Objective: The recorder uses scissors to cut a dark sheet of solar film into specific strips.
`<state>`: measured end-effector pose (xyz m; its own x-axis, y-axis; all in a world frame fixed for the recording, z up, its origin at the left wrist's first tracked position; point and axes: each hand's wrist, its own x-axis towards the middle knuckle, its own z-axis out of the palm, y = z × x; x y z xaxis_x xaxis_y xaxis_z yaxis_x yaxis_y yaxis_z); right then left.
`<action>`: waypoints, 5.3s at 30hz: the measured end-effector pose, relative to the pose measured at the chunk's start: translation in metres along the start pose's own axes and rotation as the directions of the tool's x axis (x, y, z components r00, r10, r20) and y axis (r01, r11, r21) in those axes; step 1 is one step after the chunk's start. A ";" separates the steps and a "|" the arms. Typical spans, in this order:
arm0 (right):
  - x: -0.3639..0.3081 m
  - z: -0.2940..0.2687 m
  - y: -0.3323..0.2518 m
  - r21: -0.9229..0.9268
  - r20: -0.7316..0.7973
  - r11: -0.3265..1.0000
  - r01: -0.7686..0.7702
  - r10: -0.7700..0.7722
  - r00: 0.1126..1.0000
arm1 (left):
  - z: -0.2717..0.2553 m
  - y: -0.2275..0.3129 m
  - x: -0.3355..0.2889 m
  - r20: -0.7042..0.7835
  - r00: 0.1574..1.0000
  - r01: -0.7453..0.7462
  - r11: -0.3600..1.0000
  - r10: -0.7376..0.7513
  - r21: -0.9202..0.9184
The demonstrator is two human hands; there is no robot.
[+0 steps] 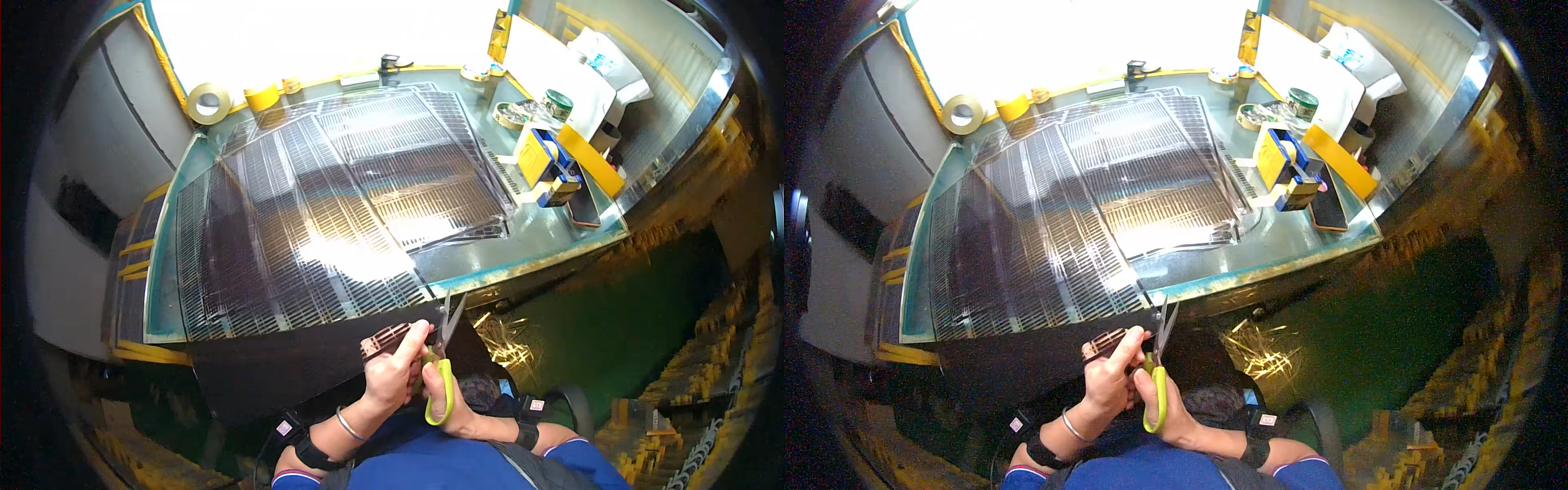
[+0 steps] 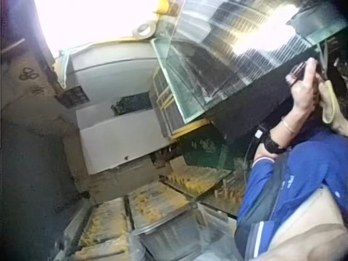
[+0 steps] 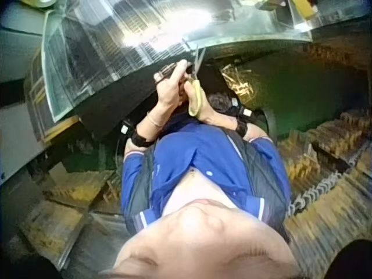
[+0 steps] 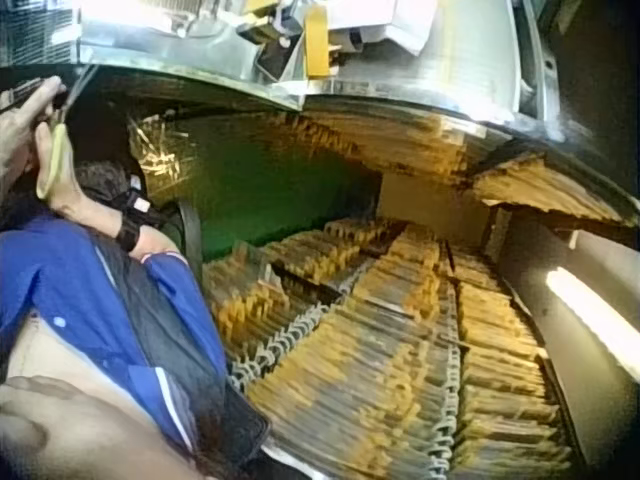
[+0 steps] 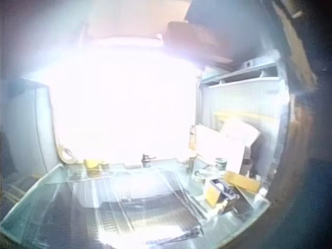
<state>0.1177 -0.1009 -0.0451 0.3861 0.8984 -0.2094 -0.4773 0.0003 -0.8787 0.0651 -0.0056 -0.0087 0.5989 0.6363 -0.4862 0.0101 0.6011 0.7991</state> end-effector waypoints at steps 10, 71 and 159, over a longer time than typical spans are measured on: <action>0.000 0.003 -0.003 -0.291 -0.040 0.947 0.135 -0.153 0.987 | 0.000 -0.007 0.000 0.073 0.992 -0.106 0.992 0.101 0.063; 0.008 -0.039 -0.040 -0.164 -0.089 0.985 0.059 -0.074 0.993 | -0.056 -0.005 -0.019 0.154 0.987 -0.035 0.999 0.035 -0.004; 0.021 -0.040 -0.052 -0.131 -0.112 0.991 -0.004 -0.011 0.994 | -0.130 0.005 -0.034 -0.692 0.678 -0.485 0.859 0.250 -0.165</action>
<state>0.1823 -0.0995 -0.0206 0.4773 0.8435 -0.2464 -0.3715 -0.0605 -0.9265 -0.0594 0.0391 -0.0339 -0.1455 0.9158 -0.3742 -0.4141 0.2871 0.8638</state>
